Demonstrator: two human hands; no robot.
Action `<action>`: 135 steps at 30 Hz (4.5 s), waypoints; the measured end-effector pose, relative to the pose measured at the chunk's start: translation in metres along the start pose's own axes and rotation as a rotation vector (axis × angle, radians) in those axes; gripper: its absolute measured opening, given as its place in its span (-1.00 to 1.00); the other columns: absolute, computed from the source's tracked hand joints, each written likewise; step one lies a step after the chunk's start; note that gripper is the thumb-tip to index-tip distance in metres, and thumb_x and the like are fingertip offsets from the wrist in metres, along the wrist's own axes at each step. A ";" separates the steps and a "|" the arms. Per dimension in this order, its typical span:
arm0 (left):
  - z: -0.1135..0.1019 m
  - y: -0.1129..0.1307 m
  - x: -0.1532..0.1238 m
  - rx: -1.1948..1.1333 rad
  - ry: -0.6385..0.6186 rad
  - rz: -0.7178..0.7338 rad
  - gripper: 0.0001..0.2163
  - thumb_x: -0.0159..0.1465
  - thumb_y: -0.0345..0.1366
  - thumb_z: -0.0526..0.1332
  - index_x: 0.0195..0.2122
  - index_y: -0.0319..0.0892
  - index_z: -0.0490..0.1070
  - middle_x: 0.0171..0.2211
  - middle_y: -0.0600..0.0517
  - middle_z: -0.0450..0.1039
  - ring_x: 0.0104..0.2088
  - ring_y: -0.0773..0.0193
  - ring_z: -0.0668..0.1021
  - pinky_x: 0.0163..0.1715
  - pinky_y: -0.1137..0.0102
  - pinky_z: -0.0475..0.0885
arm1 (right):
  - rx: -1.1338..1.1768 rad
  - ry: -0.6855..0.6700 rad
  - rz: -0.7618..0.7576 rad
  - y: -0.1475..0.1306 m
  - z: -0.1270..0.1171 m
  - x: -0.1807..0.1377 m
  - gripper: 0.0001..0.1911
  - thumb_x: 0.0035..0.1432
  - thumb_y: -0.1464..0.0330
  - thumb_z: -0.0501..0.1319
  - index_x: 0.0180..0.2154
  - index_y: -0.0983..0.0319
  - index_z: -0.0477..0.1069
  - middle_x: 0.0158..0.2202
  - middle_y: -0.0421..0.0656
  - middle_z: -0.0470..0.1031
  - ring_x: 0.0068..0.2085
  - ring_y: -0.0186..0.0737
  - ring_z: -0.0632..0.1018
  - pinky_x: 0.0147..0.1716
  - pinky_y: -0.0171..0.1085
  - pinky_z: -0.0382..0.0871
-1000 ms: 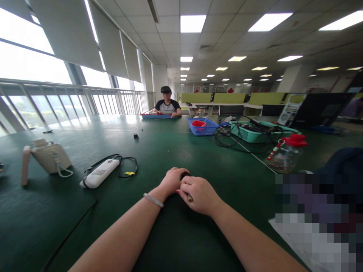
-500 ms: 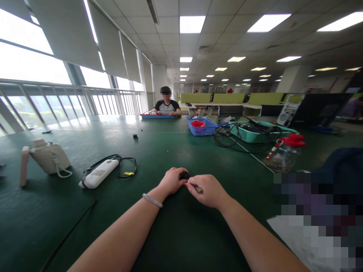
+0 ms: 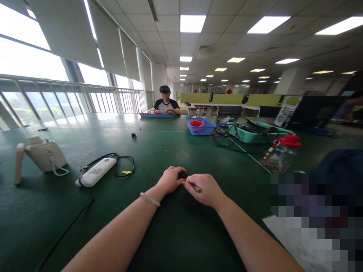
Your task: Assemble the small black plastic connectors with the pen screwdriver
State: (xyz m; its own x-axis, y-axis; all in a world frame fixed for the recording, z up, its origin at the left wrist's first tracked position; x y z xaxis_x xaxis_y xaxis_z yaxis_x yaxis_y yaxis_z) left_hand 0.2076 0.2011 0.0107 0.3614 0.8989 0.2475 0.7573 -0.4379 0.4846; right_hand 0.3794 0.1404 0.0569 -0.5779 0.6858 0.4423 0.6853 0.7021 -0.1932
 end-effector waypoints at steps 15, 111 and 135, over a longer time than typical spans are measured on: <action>0.003 -0.003 0.000 -0.031 0.014 0.006 -0.65 0.17 -0.29 0.26 0.02 -0.07 0.44 -0.07 -0.04 0.51 0.03 0.09 0.47 0.11 0.19 0.35 | -0.009 0.029 -0.031 -0.001 0.003 0.000 -0.63 0.34 0.30 0.05 -0.49 0.24 0.42 -0.53 -0.20 0.45 -0.51 -0.35 0.39 -0.46 -0.32 0.13; -0.001 -0.002 -0.001 -0.046 -0.009 -0.004 -0.62 0.16 -0.17 0.31 0.03 -0.02 0.48 -0.05 -0.02 0.54 0.03 0.07 0.49 0.12 0.22 0.36 | 1.576 0.463 0.615 0.059 0.039 0.001 -0.52 0.07 0.01 0.32 -0.60 0.23 0.32 -0.77 -0.37 0.08 -0.73 -0.52 0.06 -0.71 -0.40 -0.06; -0.001 -0.002 -0.001 -0.020 -0.023 -0.046 -0.52 0.16 -0.14 0.31 0.11 -0.12 0.43 -0.02 -0.12 0.51 0.06 0.01 0.48 0.10 0.19 0.35 | 1.589 0.576 0.696 0.061 0.034 0.000 -0.62 0.02 0.06 0.36 -0.51 0.22 0.38 -0.70 -0.33 0.18 -0.67 -0.45 0.19 -0.65 -0.35 0.08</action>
State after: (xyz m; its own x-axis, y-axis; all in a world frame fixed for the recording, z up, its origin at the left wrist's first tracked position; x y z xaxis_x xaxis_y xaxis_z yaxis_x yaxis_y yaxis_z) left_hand 0.2056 0.2009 0.0101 0.3390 0.9181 0.2052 0.7624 -0.3959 0.5118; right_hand 0.4066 0.1898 0.0150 0.0384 0.9966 0.0726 -0.5142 0.0820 -0.8538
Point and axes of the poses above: each hand's wrist, its own x-axis towards the middle knuckle, its own z-axis out of the palm, y = z × x, the point moved 1 cm from there along x, towards the middle knuckle
